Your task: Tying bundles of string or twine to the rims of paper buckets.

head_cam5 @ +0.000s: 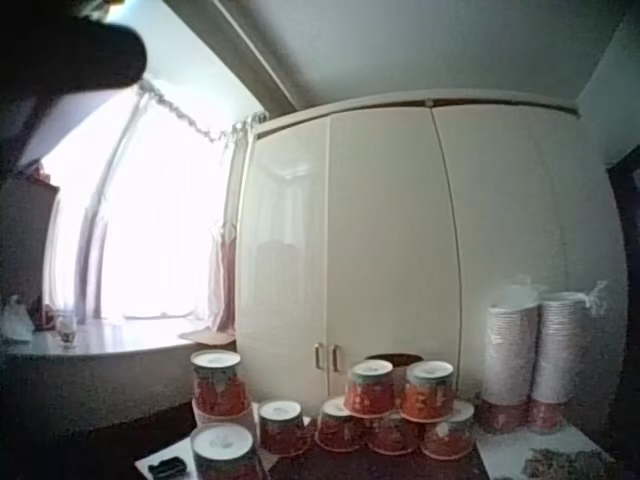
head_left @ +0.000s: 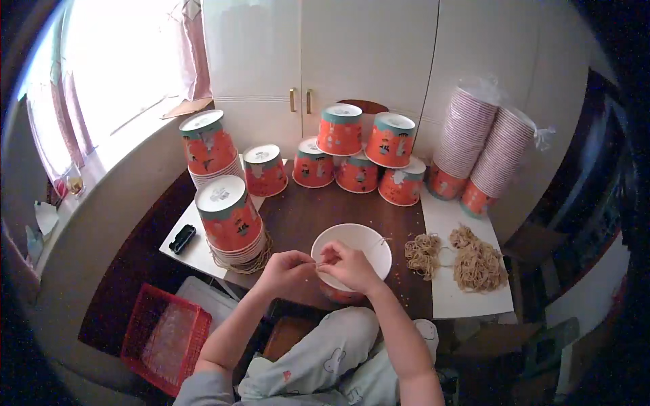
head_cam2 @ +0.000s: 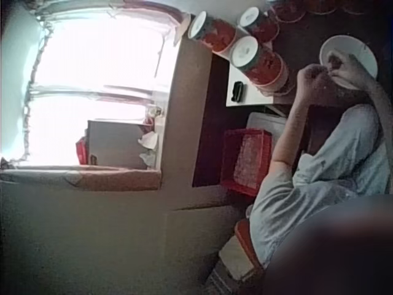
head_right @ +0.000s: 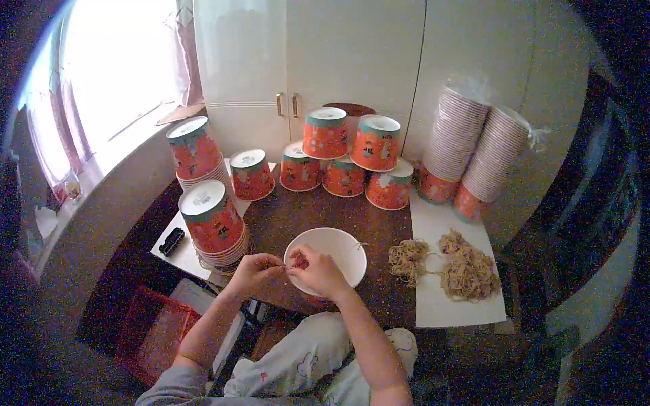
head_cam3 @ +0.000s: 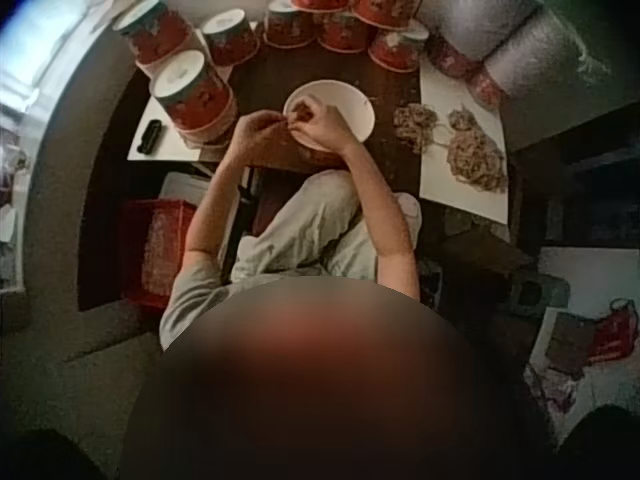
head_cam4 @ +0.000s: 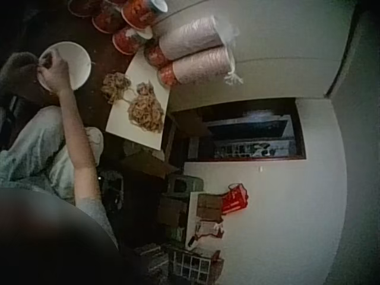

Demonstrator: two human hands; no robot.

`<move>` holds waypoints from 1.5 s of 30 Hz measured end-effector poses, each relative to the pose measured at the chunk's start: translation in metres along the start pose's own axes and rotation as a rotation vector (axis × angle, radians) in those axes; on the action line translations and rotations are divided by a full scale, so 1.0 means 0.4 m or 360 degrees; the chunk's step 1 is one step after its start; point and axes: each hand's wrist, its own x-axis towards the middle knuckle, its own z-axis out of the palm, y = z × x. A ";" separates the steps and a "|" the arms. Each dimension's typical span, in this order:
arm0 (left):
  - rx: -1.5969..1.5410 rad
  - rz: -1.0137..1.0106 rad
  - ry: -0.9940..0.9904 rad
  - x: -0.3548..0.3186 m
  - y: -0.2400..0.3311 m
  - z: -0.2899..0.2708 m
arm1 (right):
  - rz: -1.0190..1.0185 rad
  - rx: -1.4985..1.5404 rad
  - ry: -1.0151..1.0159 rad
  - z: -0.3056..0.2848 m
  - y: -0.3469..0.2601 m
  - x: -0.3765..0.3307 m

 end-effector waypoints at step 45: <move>-0.0080 0.0034 -0.0034 -0.001 -0.048 0.015 | -0.0138 0.0104 0.0032 -0.015 0.010 -0.009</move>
